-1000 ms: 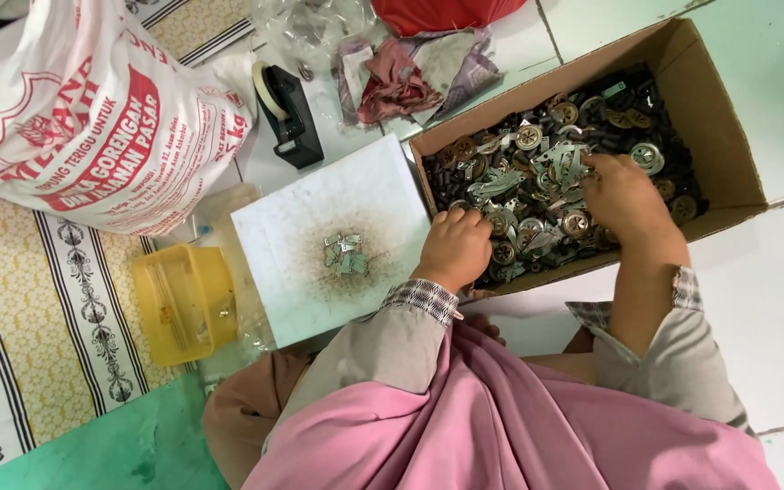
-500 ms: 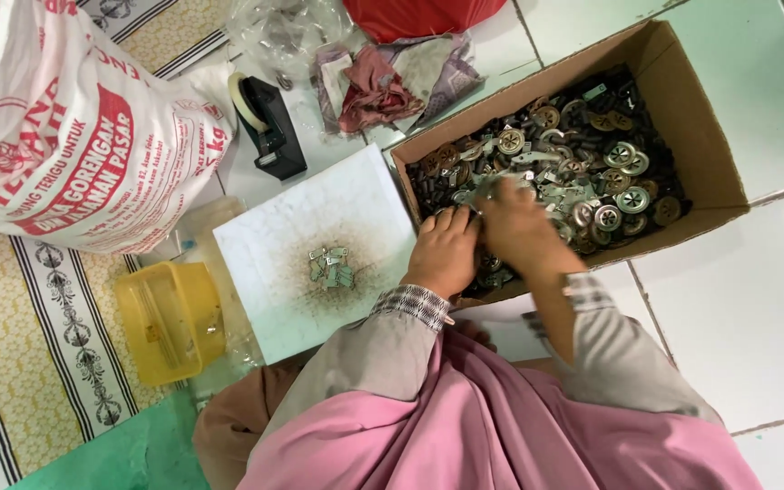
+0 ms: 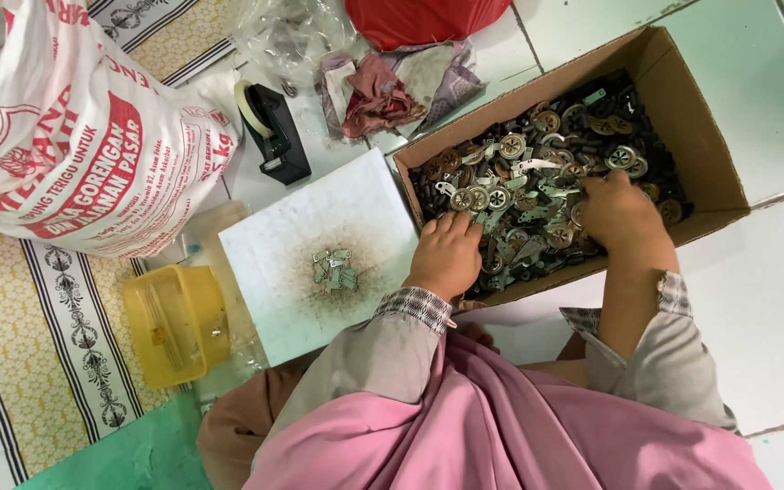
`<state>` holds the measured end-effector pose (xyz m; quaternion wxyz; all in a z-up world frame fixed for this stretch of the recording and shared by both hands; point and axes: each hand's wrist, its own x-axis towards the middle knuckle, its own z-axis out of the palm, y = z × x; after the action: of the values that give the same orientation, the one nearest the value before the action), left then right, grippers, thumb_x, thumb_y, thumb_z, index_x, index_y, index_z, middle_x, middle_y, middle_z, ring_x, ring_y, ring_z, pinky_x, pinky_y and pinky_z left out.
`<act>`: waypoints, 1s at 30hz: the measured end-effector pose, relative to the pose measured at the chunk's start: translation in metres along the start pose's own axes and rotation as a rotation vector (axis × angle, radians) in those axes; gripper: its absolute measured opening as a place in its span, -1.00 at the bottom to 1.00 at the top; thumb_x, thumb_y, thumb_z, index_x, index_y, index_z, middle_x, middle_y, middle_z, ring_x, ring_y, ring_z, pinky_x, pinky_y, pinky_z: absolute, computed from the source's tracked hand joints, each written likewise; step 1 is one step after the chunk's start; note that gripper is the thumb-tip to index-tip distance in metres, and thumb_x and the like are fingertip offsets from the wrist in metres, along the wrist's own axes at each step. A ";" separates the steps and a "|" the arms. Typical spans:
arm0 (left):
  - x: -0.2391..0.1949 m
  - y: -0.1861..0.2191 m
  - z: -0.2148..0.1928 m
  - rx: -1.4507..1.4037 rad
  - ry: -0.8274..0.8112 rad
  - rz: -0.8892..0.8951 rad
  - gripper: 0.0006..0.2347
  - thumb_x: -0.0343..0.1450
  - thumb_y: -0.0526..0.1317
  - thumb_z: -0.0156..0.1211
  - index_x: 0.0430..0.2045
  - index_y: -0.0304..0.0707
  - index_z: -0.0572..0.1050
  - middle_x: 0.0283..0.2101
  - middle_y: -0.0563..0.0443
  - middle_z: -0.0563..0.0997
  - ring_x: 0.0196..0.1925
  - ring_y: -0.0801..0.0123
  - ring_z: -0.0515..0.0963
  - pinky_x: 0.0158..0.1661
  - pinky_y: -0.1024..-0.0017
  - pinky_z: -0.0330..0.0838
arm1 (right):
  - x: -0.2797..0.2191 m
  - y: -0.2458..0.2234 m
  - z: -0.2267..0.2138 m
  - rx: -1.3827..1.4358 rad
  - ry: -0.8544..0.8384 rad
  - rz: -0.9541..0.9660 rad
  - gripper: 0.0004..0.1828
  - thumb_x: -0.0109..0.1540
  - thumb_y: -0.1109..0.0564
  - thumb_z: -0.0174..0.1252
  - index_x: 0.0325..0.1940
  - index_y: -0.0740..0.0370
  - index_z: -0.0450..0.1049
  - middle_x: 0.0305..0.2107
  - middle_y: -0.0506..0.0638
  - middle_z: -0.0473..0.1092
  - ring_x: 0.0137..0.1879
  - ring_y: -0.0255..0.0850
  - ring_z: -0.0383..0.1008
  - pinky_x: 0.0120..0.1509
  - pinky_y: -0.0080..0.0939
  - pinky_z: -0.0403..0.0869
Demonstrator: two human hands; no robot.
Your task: Sorting small metal components from a large cardboard box and placing them into small plastic bags.
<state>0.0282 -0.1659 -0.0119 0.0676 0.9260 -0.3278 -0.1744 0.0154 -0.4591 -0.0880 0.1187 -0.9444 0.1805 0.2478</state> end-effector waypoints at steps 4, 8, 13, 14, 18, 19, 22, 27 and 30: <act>0.000 0.000 -0.004 -0.005 -0.027 0.007 -0.67 0.50 -0.19 -0.11 0.14 -0.20 0.43 0.25 -0.19 0.39 0.37 0.05 0.32 0.25 0.16 0.16 | -0.020 -0.043 0.004 -0.010 -0.052 0.013 -0.43 0.29 -0.04 -0.06 0.39 0.09 0.38 0.11 0.27 0.28 0.03 0.36 0.54 -0.02 0.35 0.62; 0.003 -0.002 0.001 -0.007 -0.048 0.008 -0.67 0.50 -0.19 -0.07 0.14 -0.20 0.42 0.28 -0.18 0.37 0.37 0.06 0.31 0.25 0.18 0.16 | -0.038 -0.085 0.003 -0.007 -0.151 -0.146 -0.49 0.27 -0.02 0.01 0.32 -0.06 0.48 0.05 0.20 0.35 0.07 0.28 0.54 0.03 0.29 0.60; 0.010 -0.011 0.028 -0.009 -0.013 -0.001 -0.70 0.49 -0.18 -0.01 0.10 -0.20 0.45 0.26 -0.18 0.39 0.35 0.06 0.33 0.23 0.20 0.18 | -0.048 -0.111 -0.021 0.074 -0.340 -0.290 -0.49 0.32 0.04 -0.07 0.35 -0.14 0.45 0.17 0.09 0.41 0.29 0.13 0.47 0.28 0.19 0.53; 0.010 -0.014 0.040 -0.007 0.043 0.015 -0.72 0.47 -0.18 0.01 0.04 -0.19 0.48 0.20 -0.15 0.42 0.31 0.08 0.36 0.20 0.20 0.21 | -0.036 -0.108 -0.015 0.093 -0.227 -0.282 -0.55 0.33 0.11 -0.08 0.27 -0.06 0.51 0.06 0.13 0.45 0.22 0.15 0.50 0.20 0.19 0.56; 0.008 -0.013 0.038 -0.031 0.092 0.026 -0.74 0.43 -0.18 0.03 -0.06 -0.21 0.51 0.11 -0.11 0.47 0.24 0.11 0.41 0.17 0.20 0.24 | 0.036 -0.071 0.050 -0.158 0.474 -0.408 -0.76 0.29 0.11 0.06 -0.12 -0.03 0.66 -0.37 0.07 0.44 -0.26 -0.05 0.64 -0.40 -0.15 0.62; 0.006 -0.012 0.035 -0.034 0.093 0.017 -0.74 0.43 -0.18 0.03 -0.06 -0.21 0.51 0.11 -0.11 0.47 0.24 0.11 0.41 0.17 0.20 0.24 | 0.028 -0.075 0.035 -0.160 0.471 -0.417 -0.76 0.29 0.11 0.06 -0.12 -0.03 0.66 -0.37 0.07 0.44 -0.26 -0.05 0.64 -0.40 -0.15 0.62; 0.005 -0.010 0.020 -0.043 0.052 0.021 -0.74 0.44 -0.19 0.00 -0.06 -0.24 0.51 0.13 -0.14 0.46 0.26 0.09 0.41 0.18 0.18 0.24 | 0.011 -0.087 0.000 0.045 0.212 -0.357 -0.68 0.30 0.12 0.16 0.13 0.12 0.61 -0.10 0.15 0.39 0.18 0.14 0.49 -0.14 0.04 0.66; 0.001 -0.005 0.000 -0.056 0.017 0.035 -0.76 0.47 -0.23 -0.05 -0.07 -0.28 0.51 0.12 -0.18 0.46 0.25 0.06 0.42 0.18 0.19 0.23 | 0.015 -0.091 0.007 -0.005 0.233 -0.351 -0.73 0.29 0.15 0.11 0.00 0.09 0.66 -0.14 0.12 0.35 0.20 0.14 0.42 -0.02 0.09 0.61; 0.000 -0.006 -0.001 -0.064 0.010 0.037 -0.77 0.48 -0.23 -0.08 -0.08 -0.27 0.51 0.08 -0.16 0.48 0.22 0.09 0.44 0.17 0.20 0.23 | 0.049 -0.071 0.053 -0.028 0.256 -0.308 -0.71 0.23 0.00 0.16 -0.01 0.01 0.64 -0.10 0.06 0.37 0.29 0.07 0.37 0.11 0.08 0.59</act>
<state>0.0320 -0.1615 -0.0123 0.1019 0.9180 -0.3389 -0.1788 0.0611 -0.3922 -0.1491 0.1181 -0.9862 0.0441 0.1071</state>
